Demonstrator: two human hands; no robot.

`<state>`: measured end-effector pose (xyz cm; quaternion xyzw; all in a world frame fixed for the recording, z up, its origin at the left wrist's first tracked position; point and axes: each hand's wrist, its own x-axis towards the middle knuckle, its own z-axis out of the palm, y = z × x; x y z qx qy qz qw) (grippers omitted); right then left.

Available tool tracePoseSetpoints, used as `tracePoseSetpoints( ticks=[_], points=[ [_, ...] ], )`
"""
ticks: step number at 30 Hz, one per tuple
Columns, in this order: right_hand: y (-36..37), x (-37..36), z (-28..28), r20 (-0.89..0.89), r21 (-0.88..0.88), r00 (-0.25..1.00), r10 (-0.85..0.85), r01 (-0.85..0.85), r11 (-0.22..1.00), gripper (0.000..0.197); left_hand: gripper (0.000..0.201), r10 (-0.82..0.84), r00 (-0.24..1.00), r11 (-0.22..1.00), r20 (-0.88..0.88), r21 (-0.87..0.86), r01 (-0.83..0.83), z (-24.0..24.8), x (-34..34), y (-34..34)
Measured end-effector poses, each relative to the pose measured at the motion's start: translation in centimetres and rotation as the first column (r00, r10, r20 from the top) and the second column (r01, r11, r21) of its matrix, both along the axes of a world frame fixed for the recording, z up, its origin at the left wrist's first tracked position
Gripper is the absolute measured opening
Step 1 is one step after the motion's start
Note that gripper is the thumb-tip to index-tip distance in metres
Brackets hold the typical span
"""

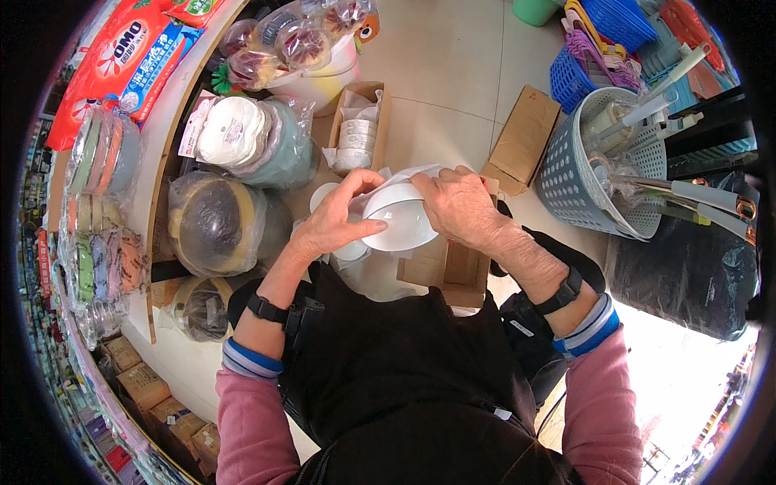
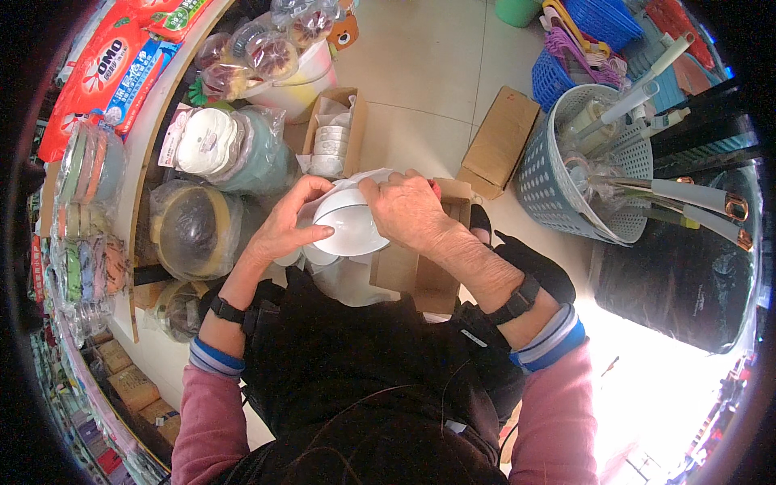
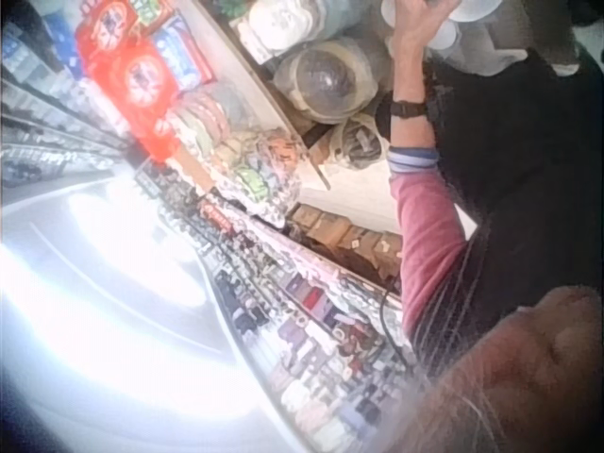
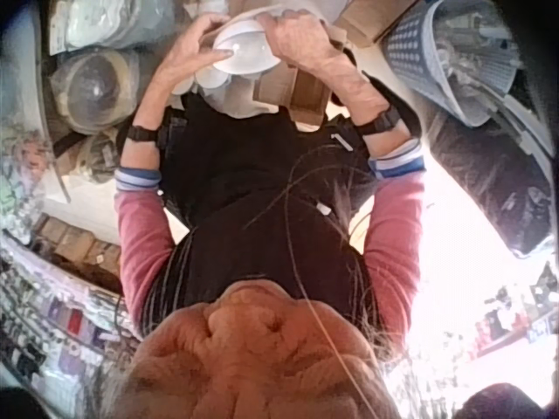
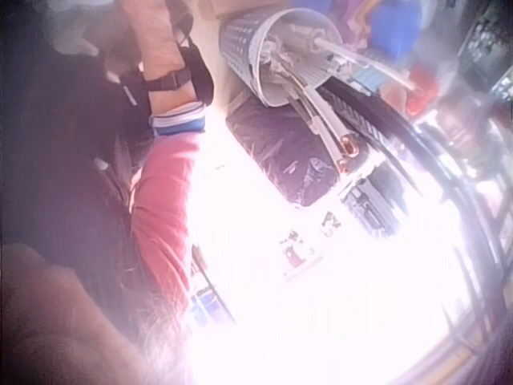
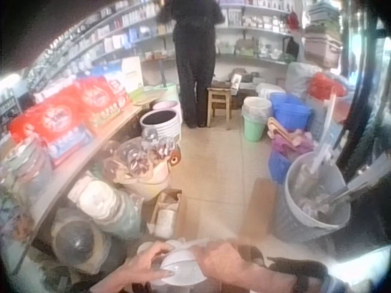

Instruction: The person sits on the floor and packs white bowls into a cardboard box. They wipe each bowl with a pink cloth, place tissue paper between layers, and arrange the bowls inside the box.

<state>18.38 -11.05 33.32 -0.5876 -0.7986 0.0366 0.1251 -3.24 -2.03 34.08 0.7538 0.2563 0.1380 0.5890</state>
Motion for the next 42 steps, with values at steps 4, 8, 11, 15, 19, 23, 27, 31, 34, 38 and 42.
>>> tracePoseSetpoints(
  ticks=[4,8,11,15,19,23,27,31,34,38,42],
  points=[
    [0.3,0.1,0.0,0.054,-0.043,0.998,-0.030,0.032,0.999,0.025,0.051,0.037,0.999,0.999,0.010,0.009,-0.037,-0.4,0.3,-0.1],
    [0.5,0.5,0.4,-0.193,-0.060,0.964,-0.181,0.172,0.983,0.038,0.049,0.100,0.995,0.995,0.024,0.002,-0.100,-0.4,0.5,-0.4],
    [0.5,0.7,0.9,-0.266,-0.083,0.938,-0.221,0.206,0.975,0.051,0.048,0.127,0.992,0.991,0.022,-0.037,-0.126,-0.2,0.7,-0.5],
    [0.3,0.8,1.1,-0.287,-0.114,0.935,-0.211,0.185,0.976,0.065,0.048,0.118,0.992,0.991,0.043,-0.065,-0.115,-0.2,1.0,-0.5],
    [0.3,1.0,0.9,-0.276,-0.133,0.938,-0.209,0.178,0.975,0.057,0.049,0.118,0.992,0.989,0.048,-0.100,-0.112,-0.4,1.2,-0.5],
    [0.4,1.3,0.6,-0.216,-0.085,0.961,-0.175,0.160,0.983,0.037,0.044,0.103,0.992,0.992,0.077,-0.076,-0.097,-0.7,1.2,-0.5],
    [0.4,1.3,0.5,-0.184,0.103,0.979,-0.084,0.104,0.989,0.022,0.028,0.126,0.969,0.947,0.211,-0.318,-0.054,-1.1,1.3,-0.4],
    [0.3,1.4,0.8,-0.165,0.159,0.984,-0.060,0.087,0.983,0.025,0.010,0.126,0.981,0.970,0.147,-0.228,-0.090,-1.5,1.4,-0.3],
    [0.2,1.7,1.2,-0.190,0.141,0.979,-0.068,0.096,0.985,0.042,0.005,0.139,0.980,0.976,0.142,-0.187,-0.112,-1.8,1.7,-0.4],
    [0.2,2.3,1.8,-0.219,0.140,0.973,-0.079,0.112,0.984,0.043,0.004,0.207,0.966,0.942,0.156,-0.297,-0.153,-2.0,1.7,-0.5],
    [0.1,3.0,2.1,-0.244,0.176,0.967,-0.075,0.120,0.977,0.040,0.007,0.240,0.954,0.914,0.181,-0.375,-0.159,-2.1,1.5,-0.3]
  ],
)
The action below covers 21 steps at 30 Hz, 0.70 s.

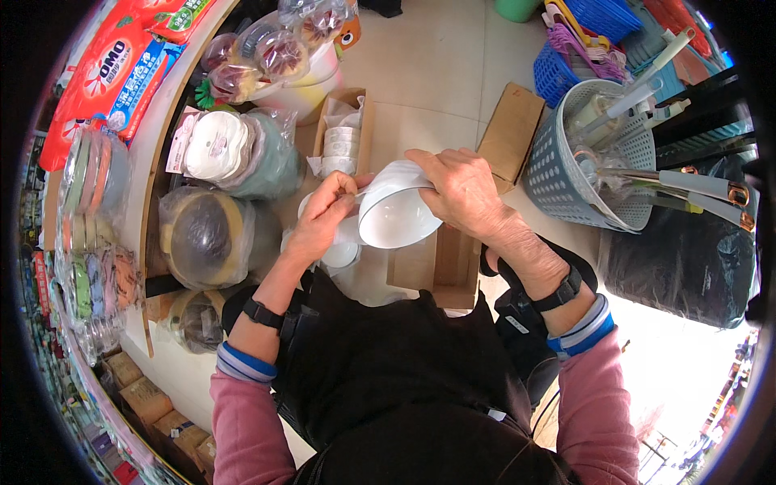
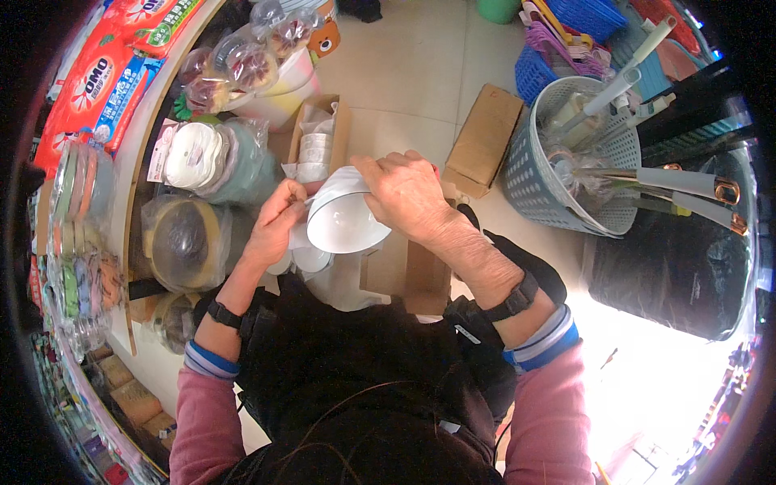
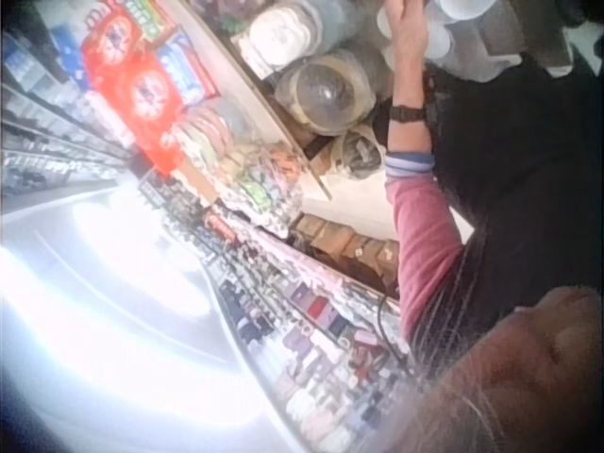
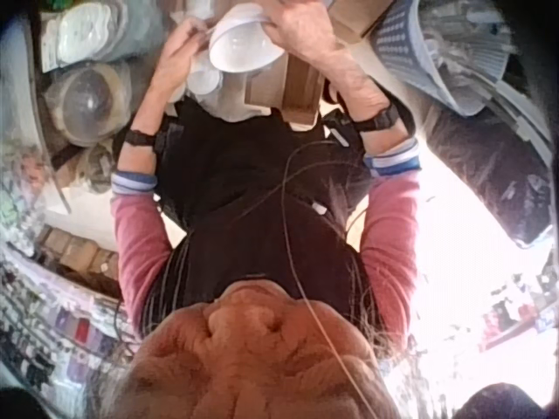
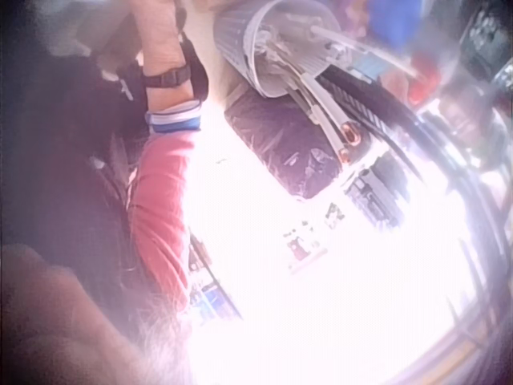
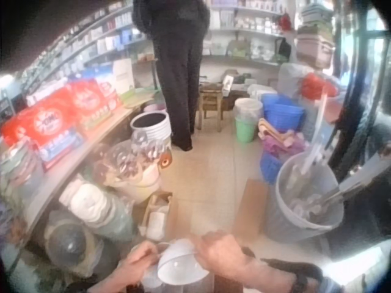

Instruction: The person sits on the floor and packs white bowls into a cardboard box. They wipe each bowl with a pink cloth, place tissue paper between layers, and arrange the bowls inside the box.

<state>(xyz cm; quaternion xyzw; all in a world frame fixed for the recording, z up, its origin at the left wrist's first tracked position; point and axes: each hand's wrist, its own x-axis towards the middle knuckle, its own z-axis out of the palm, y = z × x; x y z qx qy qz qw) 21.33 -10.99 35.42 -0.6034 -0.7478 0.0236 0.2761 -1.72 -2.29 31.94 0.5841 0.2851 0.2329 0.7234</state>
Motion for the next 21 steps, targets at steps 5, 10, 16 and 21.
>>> tracePoseSetpoints(
  ticks=[5,10,16,21],
  points=[
    [0.1,0.4,-0.3,0.057,0.100,0.998,0.016,-0.022,0.995,0.027,0.003,-0.055,0.998,0.994,-0.036,0.097,0.058,0.1,-0.1,0.3],
    [-0.1,0.5,-0.5,0.105,0.121,0.994,-0.028,0.015,0.993,0.018,0.029,-0.083,0.996,0.969,-0.027,0.230,0.087,0.6,0.3,0.5],
    [-0.4,0.3,-0.4,0.205,0.072,0.979,0.017,-0.033,0.997,0.010,0.076,0.001,0.956,0.712,-0.294,0.672,0.206,2.8,2.5,-1.5],
    [-0.9,0.9,-0.2,0.290,-0.031,0.957,0.024,-0.016,0.999,0.009,0.064,0.165,0.905,0.413,-0.393,0.860,0.298,3.9,5.3,-3.6]
  ],
)
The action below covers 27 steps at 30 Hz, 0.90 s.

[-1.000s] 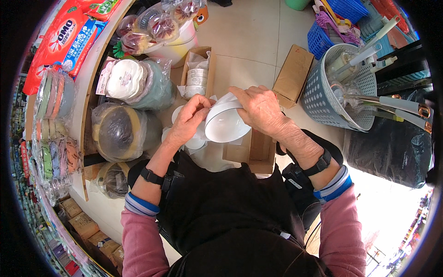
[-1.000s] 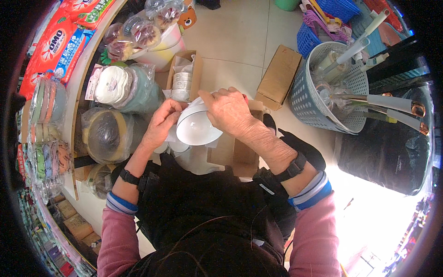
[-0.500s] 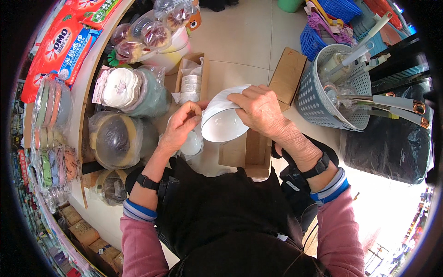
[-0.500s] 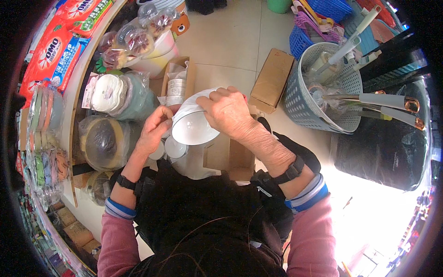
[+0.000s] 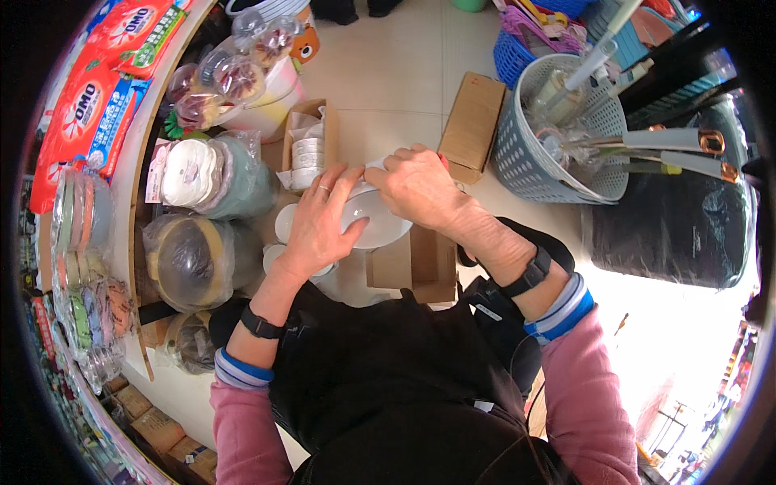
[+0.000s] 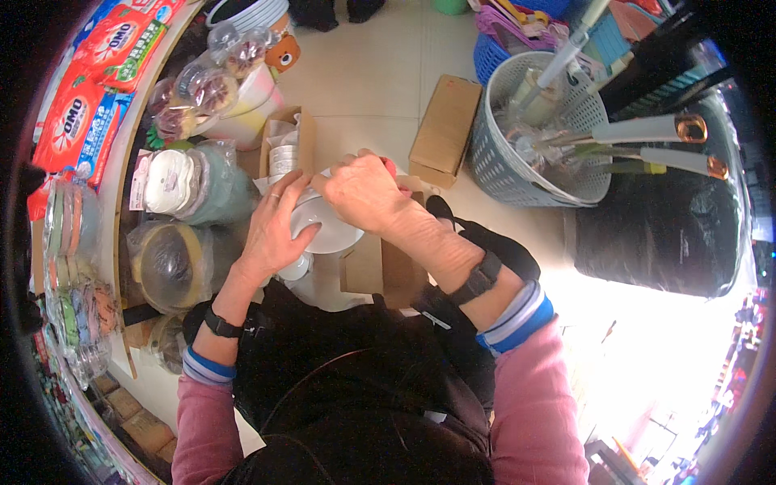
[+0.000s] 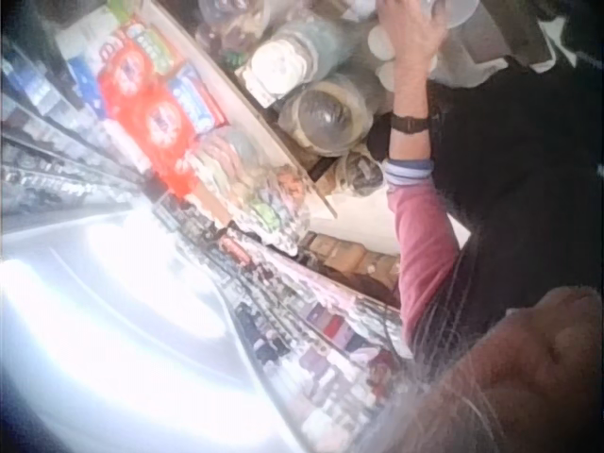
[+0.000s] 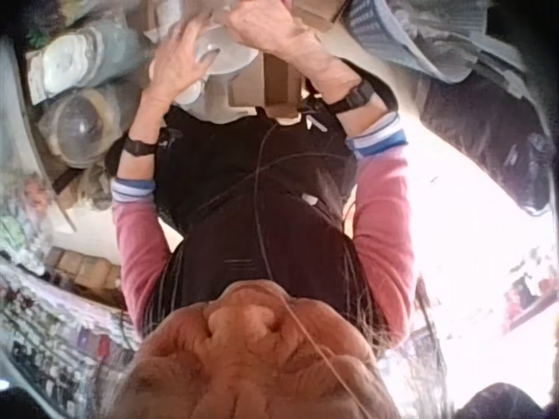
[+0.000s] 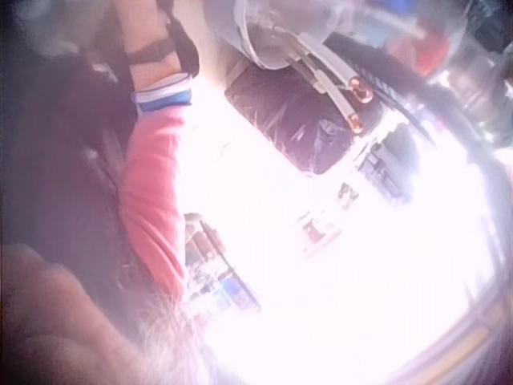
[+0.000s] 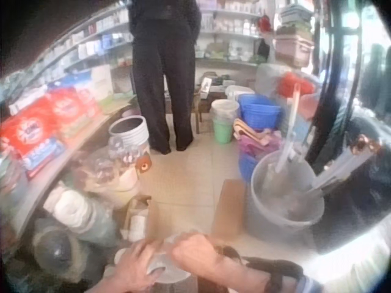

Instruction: The person sits on the floor and packs white bowls into a cardboard box. They wipe each bowl with a pink cloth, place tissue paper between layers, and arrange the bowls inside the box.

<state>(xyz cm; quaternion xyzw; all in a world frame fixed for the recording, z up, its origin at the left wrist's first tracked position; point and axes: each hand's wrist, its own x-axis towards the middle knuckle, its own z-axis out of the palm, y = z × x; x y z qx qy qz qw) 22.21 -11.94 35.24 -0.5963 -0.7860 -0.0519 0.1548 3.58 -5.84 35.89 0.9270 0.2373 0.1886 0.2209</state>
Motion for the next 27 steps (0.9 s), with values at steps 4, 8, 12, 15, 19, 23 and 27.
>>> tracePoseSetpoints(
  ticks=[4,8,12,15,19,23,27],
  points=[
    [-1.1,1.0,0.2,-0.018,-0.060,1.000,-0.024,0.023,0.998,0.009,0.038,0.041,0.998,0.999,0.044,-0.006,-0.041,-0.8,2.6,-0.5],
    [-2.3,2.2,0.2,0.009,-0.147,0.998,-0.070,0.071,0.987,0.010,0.019,0.098,0.995,0.994,-0.034,0.042,-0.097,-2.1,5.0,-1.2],
    [-3.3,3.6,-0.4,0.055,-0.291,0.989,-0.135,0.145,0.945,0.012,0.012,0.067,0.997,0.996,-0.024,0.060,-0.066,-3.5,7.1,-1.9],
    [-4.0,4.4,-1.1,0.095,-0.355,0.982,-0.166,0.189,0.916,0.013,0.014,0.036,0.997,0.999,-0.074,0.033,-0.034,-4.7,8.5,-2.5],
    [-4.6,5.7,-1.5,0.042,-0.444,0.980,-0.193,0.191,0.876,0.014,0.015,0.011,0.995,1.000,-0.100,-0.007,-0.012,-7.1,9.6,-3.1],
    [-4.9,7.4,-0.8,-0.028,-0.457,0.976,-0.215,0.178,0.871,0.020,0.014,-0.014,1.000,0.995,-0.022,-0.094,0.012,-10.9,10.0,-3.3],
    [-5.3,9.1,0.3,-0.163,-0.306,0.937,-0.309,0.250,0.919,0.025,0.009,-0.056,0.996,0.994,-0.068,-0.095,0.049,-15.9,9.9,-3.7]
  ],
)
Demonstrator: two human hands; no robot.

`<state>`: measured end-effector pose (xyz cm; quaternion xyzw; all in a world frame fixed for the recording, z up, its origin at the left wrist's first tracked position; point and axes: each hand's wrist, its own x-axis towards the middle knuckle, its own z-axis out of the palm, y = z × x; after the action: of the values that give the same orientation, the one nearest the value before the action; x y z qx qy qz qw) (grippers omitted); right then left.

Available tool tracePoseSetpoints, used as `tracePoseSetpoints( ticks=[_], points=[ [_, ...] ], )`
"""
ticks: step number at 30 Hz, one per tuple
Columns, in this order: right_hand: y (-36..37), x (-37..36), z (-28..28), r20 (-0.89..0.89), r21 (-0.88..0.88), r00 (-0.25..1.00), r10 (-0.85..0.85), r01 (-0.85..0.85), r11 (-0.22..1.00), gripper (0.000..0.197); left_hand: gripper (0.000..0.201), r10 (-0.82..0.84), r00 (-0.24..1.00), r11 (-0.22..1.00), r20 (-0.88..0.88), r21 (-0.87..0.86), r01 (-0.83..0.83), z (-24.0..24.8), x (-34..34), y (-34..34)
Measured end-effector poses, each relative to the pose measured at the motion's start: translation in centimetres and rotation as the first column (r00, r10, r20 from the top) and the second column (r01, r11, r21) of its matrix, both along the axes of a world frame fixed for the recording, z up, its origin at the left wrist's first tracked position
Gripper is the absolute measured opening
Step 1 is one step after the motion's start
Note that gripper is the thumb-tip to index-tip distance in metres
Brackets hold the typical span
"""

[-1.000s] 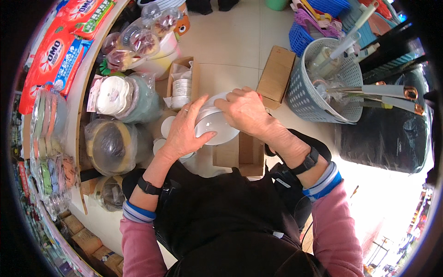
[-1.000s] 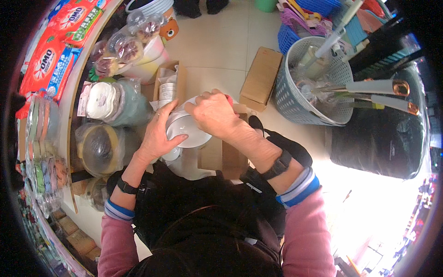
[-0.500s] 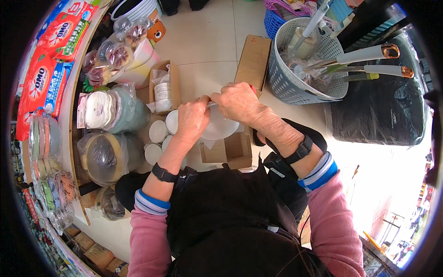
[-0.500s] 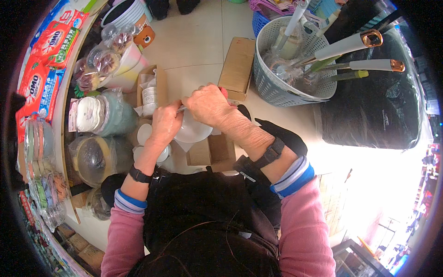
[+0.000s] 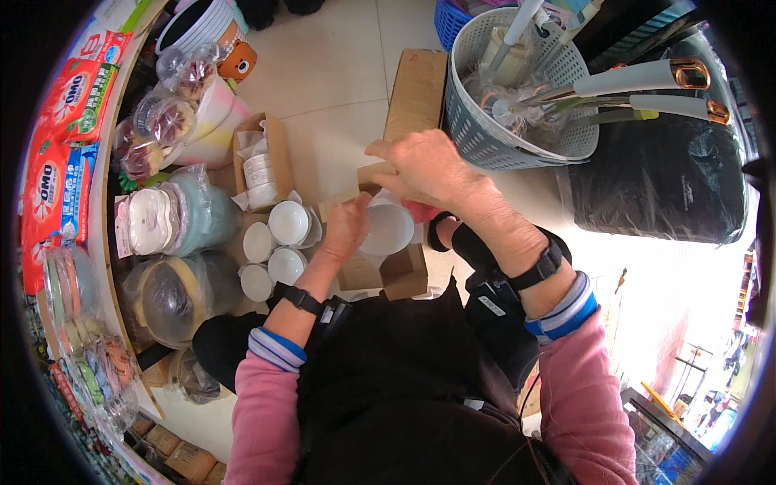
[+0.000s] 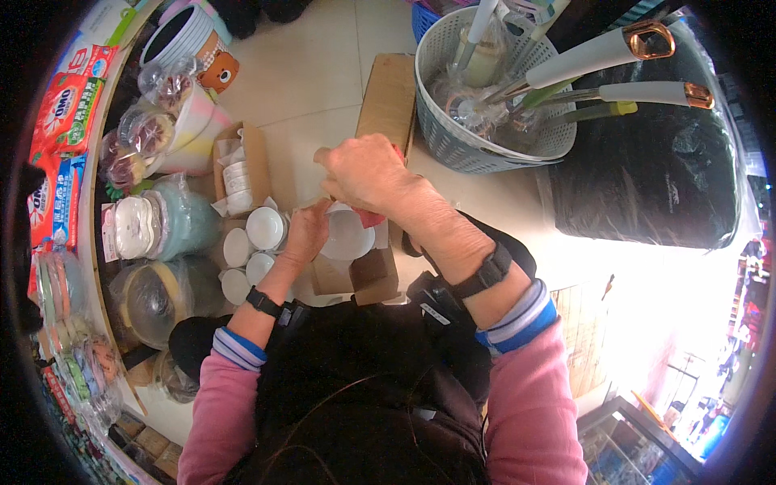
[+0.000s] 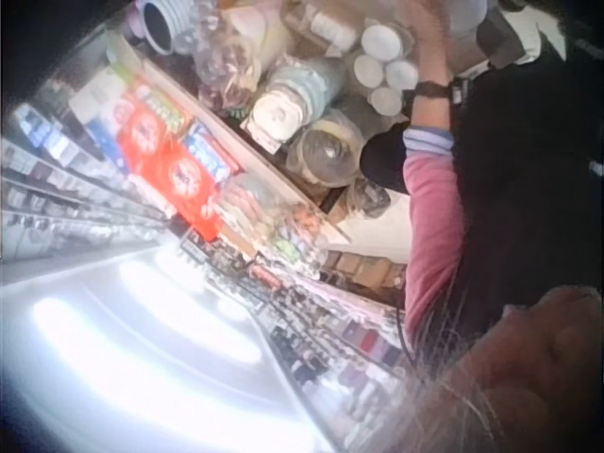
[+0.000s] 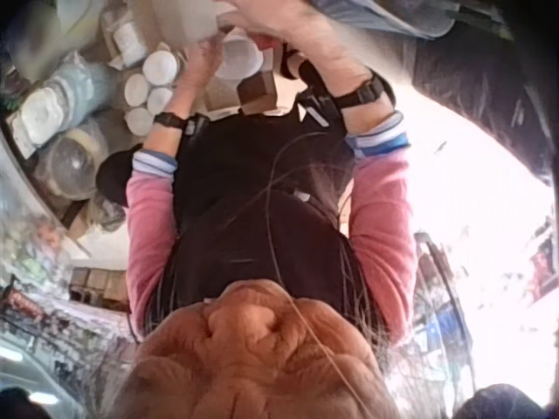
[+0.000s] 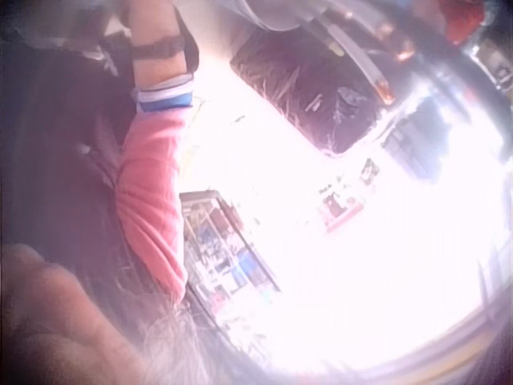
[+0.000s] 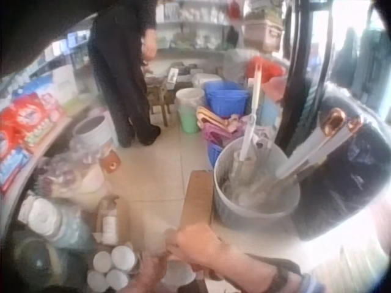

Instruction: The person sits on the floor and packs white bowls into a cardboard box. They wipe each bowl with a pink cloth, place tissue paper between layers, and arrange the bowls inside the box.

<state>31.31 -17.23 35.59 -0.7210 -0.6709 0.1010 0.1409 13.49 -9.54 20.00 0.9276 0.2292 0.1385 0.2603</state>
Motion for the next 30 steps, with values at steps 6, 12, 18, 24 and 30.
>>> tracePoseSetpoints(
  ticks=[6,12,18,24,30],
  points=[
    [-0.5,2.3,0.6,-0.130,0.111,0.983,-0.128,0.143,0.984,0.023,0.011,-0.051,0.994,0.998,-0.100,-0.029,0.049,-7.2,1.1,-0.4],
    [-1.3,3.2,0.9,-0.208,0.121,0.962,-0.176,0.204,0.971,0.022,0.028,-0.086,0.975,0.996,-0.204,0.012,0.090,-11.9,3.6,0.8],
    [-1.5,3.9,1.0,-0.251,0.151,0.953,-0.172,0.214,0.965,0.017,0.024,0.020,0.976,0.995,-0.215,0.103,0.002,-14.5,5.5,0.7],
    [-1.8,4.0,1.0,-0.299,0.184,0.941,-0.158,0.219,0.958,0.012,0.020,0.086,0.996,0.932,0.001,0.354,-0.080,-16.3,6.1,0.8],
    [-1.9,4.0,0.5,-0.305,0.129,0.935,-0.182,0.230,0.965,0.013,0.027,0.110,0.986,0.955,-0.129,0.288,-0.069,-16.6,5.7,1.4]
  ],
)
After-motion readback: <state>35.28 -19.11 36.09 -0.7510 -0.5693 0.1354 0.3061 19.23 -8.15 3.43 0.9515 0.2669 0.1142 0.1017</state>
